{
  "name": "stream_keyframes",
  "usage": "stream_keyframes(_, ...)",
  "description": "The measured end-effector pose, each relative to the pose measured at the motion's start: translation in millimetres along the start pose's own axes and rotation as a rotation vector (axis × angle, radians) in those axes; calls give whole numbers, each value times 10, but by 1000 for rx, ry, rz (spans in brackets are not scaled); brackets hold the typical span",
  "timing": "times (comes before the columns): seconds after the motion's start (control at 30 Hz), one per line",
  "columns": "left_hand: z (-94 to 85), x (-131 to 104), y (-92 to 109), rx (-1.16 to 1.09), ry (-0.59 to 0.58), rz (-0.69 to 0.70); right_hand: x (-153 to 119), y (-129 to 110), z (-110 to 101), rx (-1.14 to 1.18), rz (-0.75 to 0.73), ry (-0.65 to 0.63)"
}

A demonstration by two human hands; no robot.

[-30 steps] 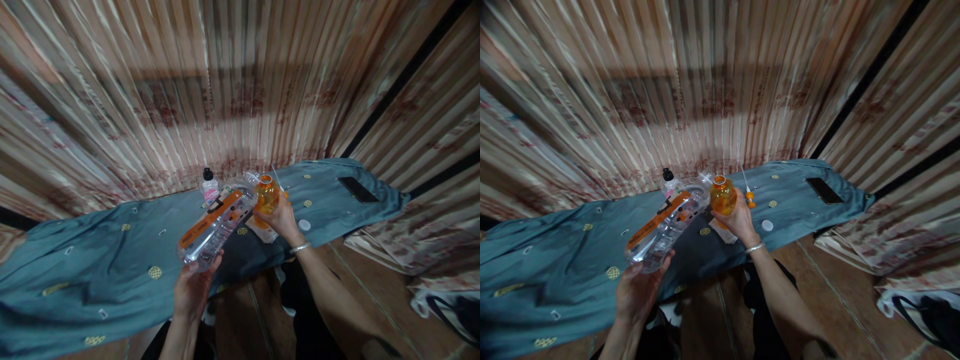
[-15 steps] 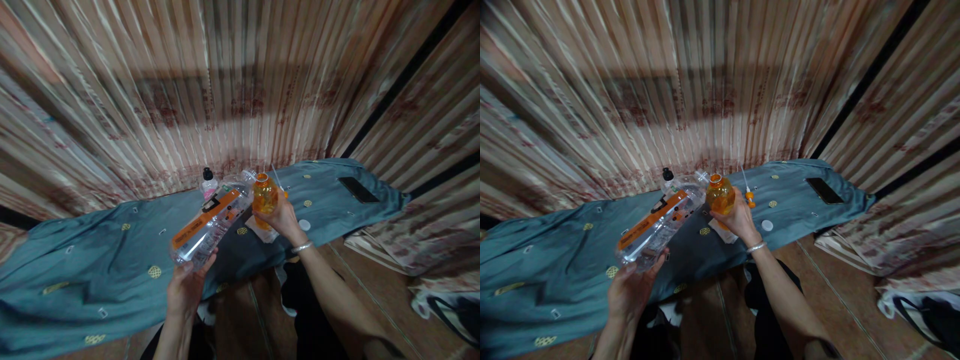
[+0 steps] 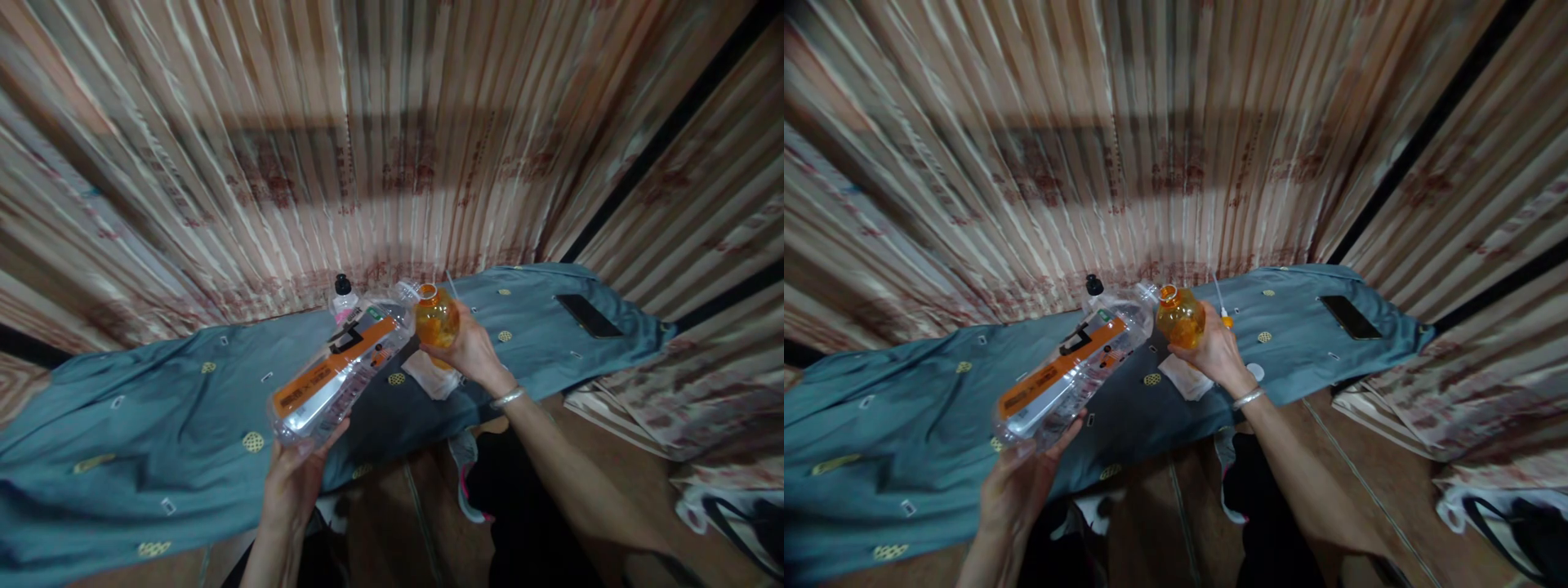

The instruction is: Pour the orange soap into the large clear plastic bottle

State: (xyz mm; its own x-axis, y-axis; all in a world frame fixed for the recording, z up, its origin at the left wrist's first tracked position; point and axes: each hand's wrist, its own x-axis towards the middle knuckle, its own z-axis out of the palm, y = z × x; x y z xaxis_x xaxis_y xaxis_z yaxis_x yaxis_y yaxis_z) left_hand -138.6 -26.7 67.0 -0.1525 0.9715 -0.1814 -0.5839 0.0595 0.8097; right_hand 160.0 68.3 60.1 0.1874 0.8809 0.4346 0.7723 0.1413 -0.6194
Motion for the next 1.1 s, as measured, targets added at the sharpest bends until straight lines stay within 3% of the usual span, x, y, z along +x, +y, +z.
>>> stream_keyframes(0.43,-176,26,-86,7,-19,-9,6,37,170,176,-52,-13)
stream_keyframes(0.6,-151,61,-66,-22,16,-36,-29,-22,125,205,-69,27)
stream_keyframes(0.77,-177,141,-90,-129,7,-168,0,-72,5,241,-112,56)
stream_keyframes(1.1,190,95,24,-160,197,-158,-73,-7,18,168,-87,1)
